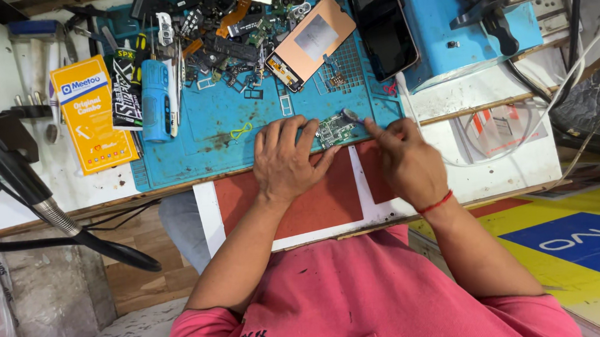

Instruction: The person uses a specialized tool to work on a circuit board, touching small components and moving the tool across the surface of the green motherboard on a repair bench.

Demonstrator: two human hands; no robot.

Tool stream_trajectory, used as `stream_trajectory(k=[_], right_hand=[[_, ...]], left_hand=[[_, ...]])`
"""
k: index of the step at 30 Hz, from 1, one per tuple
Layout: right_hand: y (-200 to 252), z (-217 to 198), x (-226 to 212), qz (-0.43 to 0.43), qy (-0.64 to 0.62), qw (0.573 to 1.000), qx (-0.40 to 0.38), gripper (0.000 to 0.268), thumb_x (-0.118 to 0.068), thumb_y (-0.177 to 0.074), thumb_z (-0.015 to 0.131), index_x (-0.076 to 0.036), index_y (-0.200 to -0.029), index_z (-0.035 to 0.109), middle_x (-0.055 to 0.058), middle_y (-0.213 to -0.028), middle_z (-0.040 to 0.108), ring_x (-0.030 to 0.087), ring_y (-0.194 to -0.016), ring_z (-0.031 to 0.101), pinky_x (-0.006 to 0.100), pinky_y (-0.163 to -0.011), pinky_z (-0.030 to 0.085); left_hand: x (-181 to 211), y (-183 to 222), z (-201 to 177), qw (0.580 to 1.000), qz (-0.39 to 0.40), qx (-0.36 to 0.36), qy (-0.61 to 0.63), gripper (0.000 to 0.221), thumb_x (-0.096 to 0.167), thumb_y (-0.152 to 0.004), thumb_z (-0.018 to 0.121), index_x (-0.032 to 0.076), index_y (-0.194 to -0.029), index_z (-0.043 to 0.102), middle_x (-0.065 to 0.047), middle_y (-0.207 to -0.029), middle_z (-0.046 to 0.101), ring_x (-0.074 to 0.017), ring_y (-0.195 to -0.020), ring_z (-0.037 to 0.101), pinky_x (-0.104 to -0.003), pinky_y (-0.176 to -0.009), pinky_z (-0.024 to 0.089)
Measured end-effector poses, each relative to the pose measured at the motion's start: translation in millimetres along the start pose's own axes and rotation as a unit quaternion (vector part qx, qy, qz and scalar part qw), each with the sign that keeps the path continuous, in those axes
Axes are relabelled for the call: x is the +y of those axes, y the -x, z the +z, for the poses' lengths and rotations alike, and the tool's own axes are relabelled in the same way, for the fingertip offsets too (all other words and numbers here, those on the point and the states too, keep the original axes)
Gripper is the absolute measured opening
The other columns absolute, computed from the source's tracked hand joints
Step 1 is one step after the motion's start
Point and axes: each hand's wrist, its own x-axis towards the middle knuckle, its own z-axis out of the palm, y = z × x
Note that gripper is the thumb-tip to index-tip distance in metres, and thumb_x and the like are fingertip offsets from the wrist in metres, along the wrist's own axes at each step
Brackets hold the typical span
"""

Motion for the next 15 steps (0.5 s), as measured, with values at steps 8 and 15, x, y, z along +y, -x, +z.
stream_trajectory(k=[8,15], right_hand=[[-1.1,-0.1,0.7,0.002,-0.015,1.000,0.025,0.047,-0.004,-0.093,0.066,-0.021,-0.137,0.070,0.008,-0.100,0.064,0.027,-0.070,0.066,0.041,-0.059,0.054],[1.2,12.5,-18.6,0.012,-0.035,0.998,0.059,0.044,-0.005,-0.092,0.069,-0.021,-0.133,0.071,0.008,-0.098,0.063,0.026,-0.072,0.066,0.041,-0.055,0.052]], left_hand=[[0.6,-0.6,1.0,1.000,0.003,-0.001,-0.005,0.047,0.051,-0.087,0.078,0.013,-0.114,0.072,-0.005,-0.114,0.063,-0.0269,-0.105,0.059,-0.045,-0.087,0.045],[-2.4,1.3,2.0,1.000,0.000,-0.006,0.022,0.049,0.048,-0.087,0.078,0.011,-0.119,0.070,-0.005,-0.118,0.063,-0.0262,-0.110,0.058,-0.044,-0.093,0.045]])
